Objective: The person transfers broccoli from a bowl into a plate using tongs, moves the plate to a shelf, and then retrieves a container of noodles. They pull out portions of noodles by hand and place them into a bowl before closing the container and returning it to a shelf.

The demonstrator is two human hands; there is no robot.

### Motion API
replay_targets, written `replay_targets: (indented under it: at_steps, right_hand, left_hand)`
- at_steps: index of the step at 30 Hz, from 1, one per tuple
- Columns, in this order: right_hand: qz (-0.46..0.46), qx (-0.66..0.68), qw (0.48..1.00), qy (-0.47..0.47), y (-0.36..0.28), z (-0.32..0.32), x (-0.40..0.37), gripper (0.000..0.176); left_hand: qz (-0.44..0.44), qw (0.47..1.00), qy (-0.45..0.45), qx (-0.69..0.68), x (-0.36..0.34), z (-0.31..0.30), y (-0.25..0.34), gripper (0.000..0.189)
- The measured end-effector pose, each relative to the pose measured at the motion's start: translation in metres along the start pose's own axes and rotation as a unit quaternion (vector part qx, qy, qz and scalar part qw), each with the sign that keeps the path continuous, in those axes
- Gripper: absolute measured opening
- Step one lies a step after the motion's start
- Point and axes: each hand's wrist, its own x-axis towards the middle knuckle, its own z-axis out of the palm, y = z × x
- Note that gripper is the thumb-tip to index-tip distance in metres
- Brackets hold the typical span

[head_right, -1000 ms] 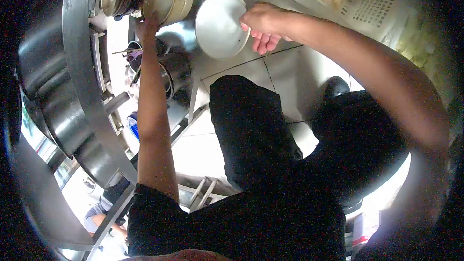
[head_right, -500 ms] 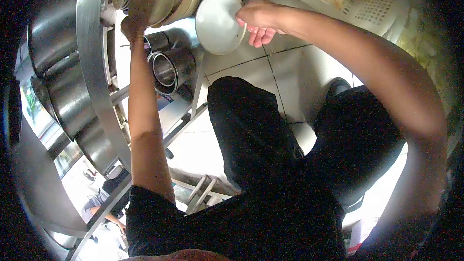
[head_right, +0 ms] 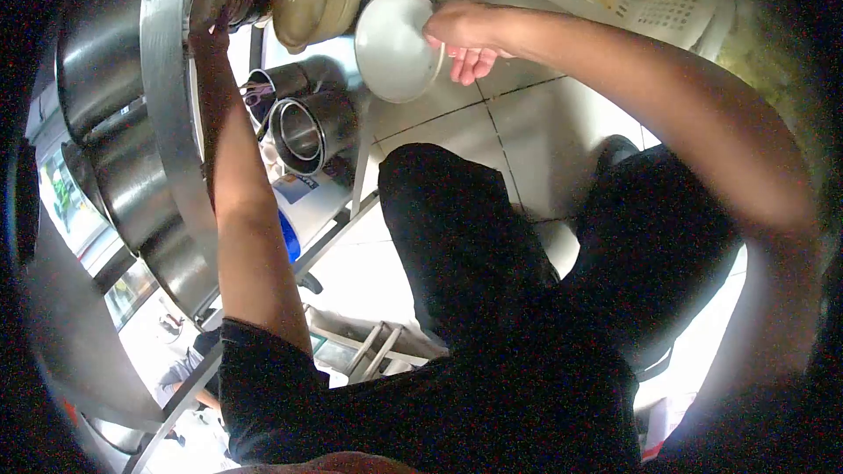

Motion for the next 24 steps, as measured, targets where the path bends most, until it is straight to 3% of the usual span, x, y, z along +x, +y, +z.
replay_targets:
  at_steps: [3,6,8,9,10,12,13,14,18,21,22,24]
  right_hand:
    - [0.002,0.003,1.000,-0.004,0.001,0.001,0.003,0.028]
    - [0.009,0.003,1.000,-0.020,0.001,-0.001,0.007,0.029]
    - [0.013,0.011,1.000,-0.006,-0.001,0.000,0.008,0.027]
    - [0.020,0.019,1.000,0.007,-0.002,-0.001,0.009,0.026]
    - [0.020,0.020,1.000,0.008,-0.003,-0.002,0.009,0.026]
    - [0.008,0.040,0.999,0.010,-0.005,-0.003,0.007,0.025]
    - [0.009,0.040,0.999,0.009,-0.006,-0.004,0.008,0.025]
    - [0.003,0.042,0.999,0.011,-0.007,-0.004,0.009,0.025]
    - [-0.010,0.051,0.998,0.017,-0.009,-0.001,0.011,0.026]
    - [-0.028,0.059,0.998,0.005,-0.013,0.001,0.005,0.026]
    - [-0.031,0.058,0.998,0.005,-0.015,0.001,0.003,0.026]
    - [-0.049,0.068,0.996,-0.006,-0.022,0.004,-0.001,0.026]
  left_hand:
    - [-0.014,0.995,0.018,-0.094,-0.003,0.009,0.006,0.029]
    - [-0.053,0.953,0.124,-0.272,-0.035,0.020,0.008,0.032]
    - [-0.077,0.944,0.171,-0.271,-0.055,0.030,0.004,0.035]
    - [-0.076,0.985,0.130,-0.082,-0.057,0.030,-0.001,0.033]
    - [-0.071,0.988,0.083,0.110,-0.059,0.034,-0.022,0.032]
    - [0.060,0.969,0.075,0.228,-0.041,0.066,-0.098,0.036]
    - [-0.079,0.989,-0.030,0.124,-0.069,0.067,-0.057,0.036]
    - [-0.215,0.967,-0.133,0.016,-0.099,0.067,-0.013,0.035]
    - [-0.190,0.970,-0.152,0.012,-0.095,0.066,-0.015,0.030]
    - [-0.175,0.966,-0.038,-0.185,-0.115,0.050,0.003,0.023]
    - [-0.173,0.967,-0.036,-0.185,-0.122,0.046,0.005,0.023]
    - [-0.120,0.977,0.080,-0.158,-0.149,0.036,0.009,0.023]
